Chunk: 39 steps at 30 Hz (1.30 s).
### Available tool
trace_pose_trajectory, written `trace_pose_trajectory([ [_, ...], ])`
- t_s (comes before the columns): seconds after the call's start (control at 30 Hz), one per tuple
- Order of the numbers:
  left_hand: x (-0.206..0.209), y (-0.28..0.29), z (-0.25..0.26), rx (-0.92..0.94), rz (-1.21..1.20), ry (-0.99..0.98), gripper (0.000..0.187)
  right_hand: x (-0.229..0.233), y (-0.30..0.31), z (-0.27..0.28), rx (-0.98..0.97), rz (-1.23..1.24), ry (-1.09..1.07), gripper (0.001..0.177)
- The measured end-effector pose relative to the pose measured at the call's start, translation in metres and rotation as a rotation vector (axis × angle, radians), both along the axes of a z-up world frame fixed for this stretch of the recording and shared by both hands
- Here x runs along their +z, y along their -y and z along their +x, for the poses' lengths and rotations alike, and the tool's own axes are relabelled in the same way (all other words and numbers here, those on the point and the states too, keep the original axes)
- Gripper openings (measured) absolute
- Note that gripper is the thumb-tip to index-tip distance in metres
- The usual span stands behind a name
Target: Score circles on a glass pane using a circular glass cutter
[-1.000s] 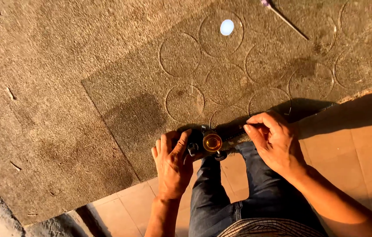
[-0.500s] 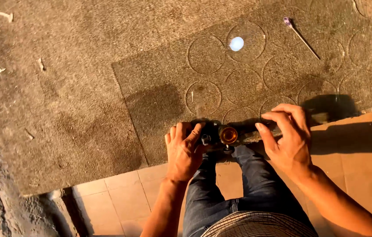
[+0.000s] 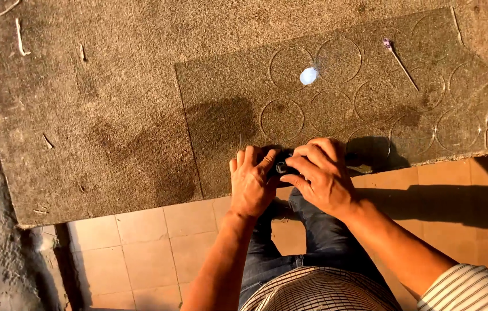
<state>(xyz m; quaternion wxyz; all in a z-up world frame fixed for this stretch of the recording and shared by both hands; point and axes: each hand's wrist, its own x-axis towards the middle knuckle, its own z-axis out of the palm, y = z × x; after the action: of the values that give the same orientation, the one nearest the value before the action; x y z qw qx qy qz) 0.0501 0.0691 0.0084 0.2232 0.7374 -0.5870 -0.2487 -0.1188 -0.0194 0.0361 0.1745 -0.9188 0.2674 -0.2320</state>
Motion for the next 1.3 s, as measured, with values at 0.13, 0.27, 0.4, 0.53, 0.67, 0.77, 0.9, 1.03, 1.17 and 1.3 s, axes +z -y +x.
trace_pose_trajectory([
  [0.13,-0.003,-0.001,-0.001,-0.012,0.017,0.057,0.042,0.007,0.006,0.003,0.056,-0.065,-0.039,0.029],
  [0.27,-0.008,-0.002,0.000,-0.011,0.008,0.072,0.044,0.017,0.010,0.014,0.085,-0.061,-0.005,0.032],
  [0.4,-0.007,-0.004,0.001,-0.030,0.044,0.033,0.045,0.012,0.016,0.016,0.140,-0.076,-0.040,0.033],
  [0.53,-0.005,-0.002,0.001,-0.050,0.088,0.045,0.052,0.011,0.022,0.021,0.131,0.048,-0.193,0.044],
  [0.67,0.002,0.002,0.002,-0.047,0.140,0.079,0.050,0.010,0.029,0.026,0.110,0.133,-0.325,0.043],
  [0.77,0.003,0.001,0.003,-0.038,0.116,0.072,0.041,0.018,0.034,0.036,0.062,0.225,-0.397,0.039],
  [0.9,0.005,-0.002,-0.001,-0.035,0.091,0.068,0.036,0.001,0.050,0.040,-0.034,0.529,-0.632,0.045],
  [1.03,0.001,-0.002,0.002,-0.062,0.142,0.131,0.037,0.023,0.061,0.048,-0.067,0.791,-0.561,0.034],
  [1.17,0.001,-0.010,0.010,-0.102,0.171,0.171,0.076,0.036,0.043,0.009,-0.221,0.592,-0.416,0.031],
  [1.3,0.019,-0.040,0.028,0.130,-0.103,0.059,0.091,0.002,0.023,-0.069,-0.480,0.369,-0.087,0.008],
])
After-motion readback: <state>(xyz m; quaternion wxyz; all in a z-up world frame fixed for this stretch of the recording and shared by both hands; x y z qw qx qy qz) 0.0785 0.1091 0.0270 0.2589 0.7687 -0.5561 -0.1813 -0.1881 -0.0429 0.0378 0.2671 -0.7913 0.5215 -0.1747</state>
